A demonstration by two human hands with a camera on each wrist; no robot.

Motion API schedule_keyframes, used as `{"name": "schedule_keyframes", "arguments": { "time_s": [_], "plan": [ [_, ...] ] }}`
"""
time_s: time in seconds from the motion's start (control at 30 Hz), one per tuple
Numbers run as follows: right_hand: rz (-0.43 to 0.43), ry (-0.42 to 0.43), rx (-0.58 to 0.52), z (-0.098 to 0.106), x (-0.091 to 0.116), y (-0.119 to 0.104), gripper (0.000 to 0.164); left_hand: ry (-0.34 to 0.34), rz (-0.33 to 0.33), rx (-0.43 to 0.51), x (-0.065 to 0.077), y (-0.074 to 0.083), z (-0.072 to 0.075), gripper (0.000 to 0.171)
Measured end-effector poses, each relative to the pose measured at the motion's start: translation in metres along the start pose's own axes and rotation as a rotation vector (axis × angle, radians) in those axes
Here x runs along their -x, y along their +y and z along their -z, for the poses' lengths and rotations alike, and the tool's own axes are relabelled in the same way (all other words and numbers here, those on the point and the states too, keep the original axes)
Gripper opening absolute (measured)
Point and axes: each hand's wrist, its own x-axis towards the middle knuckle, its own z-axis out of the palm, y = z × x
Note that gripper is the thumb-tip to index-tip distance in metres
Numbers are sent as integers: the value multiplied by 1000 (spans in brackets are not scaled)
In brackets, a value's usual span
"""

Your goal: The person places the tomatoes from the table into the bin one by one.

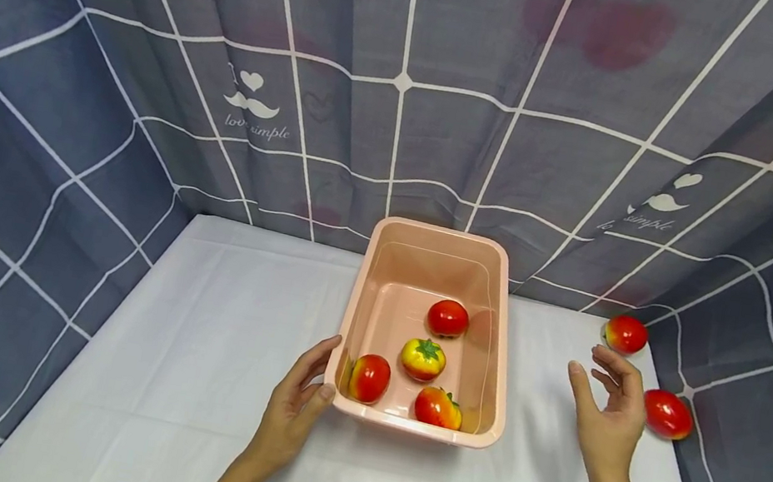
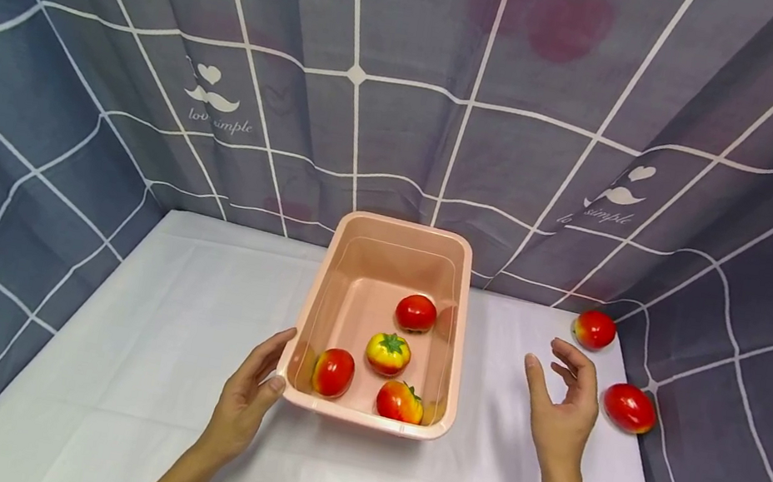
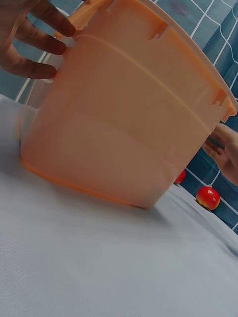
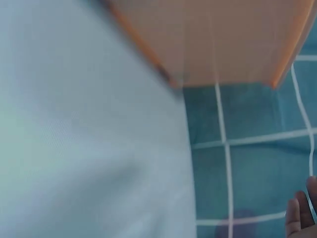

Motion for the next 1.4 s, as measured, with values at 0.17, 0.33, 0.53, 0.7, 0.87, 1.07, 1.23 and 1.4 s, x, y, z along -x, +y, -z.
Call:
{"name": "schedule_keyframes", "arguments": {
  "time_s": [0.17, 0.33, 0.53, 0.7, 0.87, 1.07, 1.23, 1.4],
  "plan": [
    [-137, 128, 185, 21, -2, 15, 48, -1, -2, -2, -1, 0, 0, 65],
    [-256, 216, 351, 38, -2, 30, 50, -2, -4, -8, -1, 1, 0, 65],
    [-360, 283, 471, 52, -2, 42, 55, -1, 5, -22, -2, 2, 0, 65],
    [-390, 306, 519, 65, -1, 59, 62, -2, -7, -30, -2, 0, 0, 65],
    [-373, 334, 527, 74, -2, 74, 68, -3, -10, -30, -1, 0, -1, 65],
    [-433, 331, 542, 79, -5, 84, 75, 3, -1, -24, -1, 0, -1, 65],
    [-494, 318, 558, 82, -8, 90, 78, 2, -2, -17, 0, 1, -1, 65],
    [-607, 297, 545, 86, -8, 94, 79, -1, -4, -20, 0, 1, 0, 65]
  ]
}}
